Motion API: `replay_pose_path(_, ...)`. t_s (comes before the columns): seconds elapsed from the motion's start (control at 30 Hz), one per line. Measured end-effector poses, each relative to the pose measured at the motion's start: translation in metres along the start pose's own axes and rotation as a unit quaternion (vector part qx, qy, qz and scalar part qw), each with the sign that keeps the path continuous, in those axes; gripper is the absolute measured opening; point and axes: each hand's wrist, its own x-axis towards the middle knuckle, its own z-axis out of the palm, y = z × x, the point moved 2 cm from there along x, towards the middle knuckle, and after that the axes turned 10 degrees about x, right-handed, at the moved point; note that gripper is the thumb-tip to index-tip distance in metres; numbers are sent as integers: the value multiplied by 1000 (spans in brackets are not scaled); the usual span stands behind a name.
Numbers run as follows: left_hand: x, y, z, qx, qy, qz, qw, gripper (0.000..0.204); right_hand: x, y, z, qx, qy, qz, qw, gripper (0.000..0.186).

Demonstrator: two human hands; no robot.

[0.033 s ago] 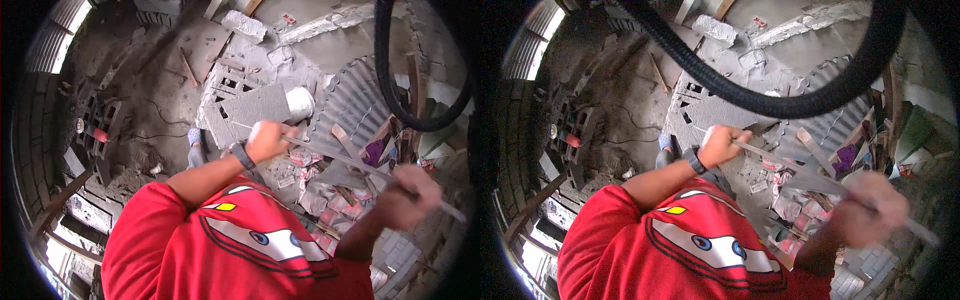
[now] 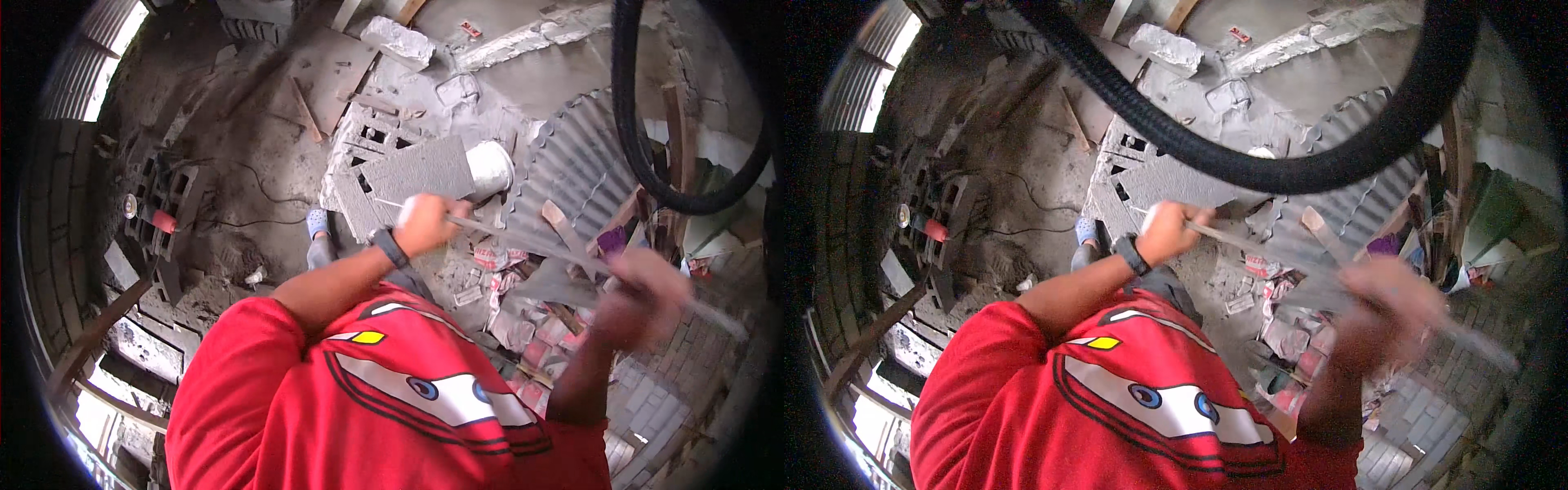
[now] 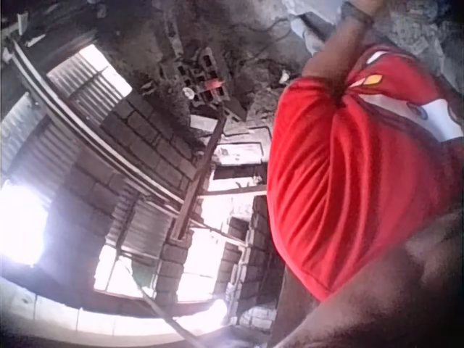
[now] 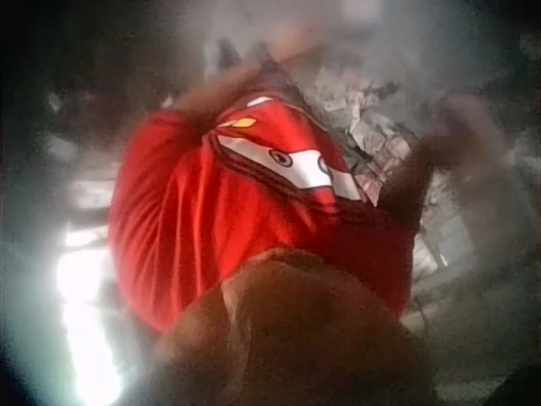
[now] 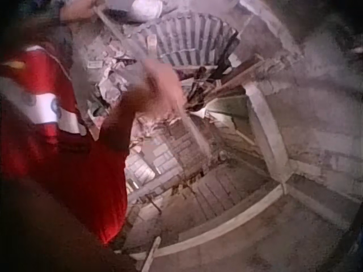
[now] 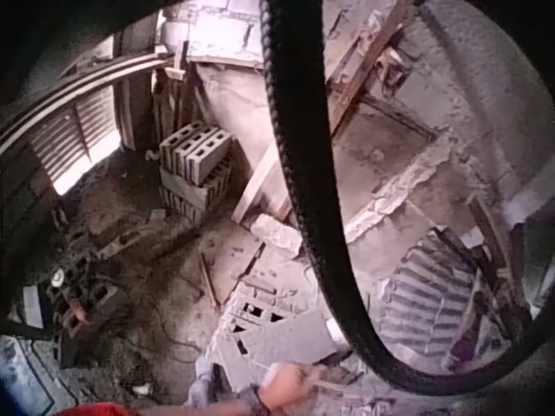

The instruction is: The person uses an angle grinder to cut a concrete block, handles a long metal rod, and then uses a shovel to mix and move wet concrete to a person building a wall.

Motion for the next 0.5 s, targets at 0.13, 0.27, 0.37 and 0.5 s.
replay_pose_path(0.13, 7, -23, 19, 1, 58, 38, 998, 38, -5, 4, 12, 16, -27, 24, 999, 40)
replay_pose_path(0.27, 2, 59, -8, -29, 29, 121, 992, 36, 32, -33, -47, 130, 66, 10, 989, 40)
replay_pose_path(0.37, -7, 77, -20, 21, 2, 123, 992, 35, 42, -40, -71, 214, 44, 26, 976, 33)
replay_pose_path(0.5, -1, -31, 22, -6, 19, 47, 999, 38, -37, 14, 12, -148, 18, 42, 988, 39)
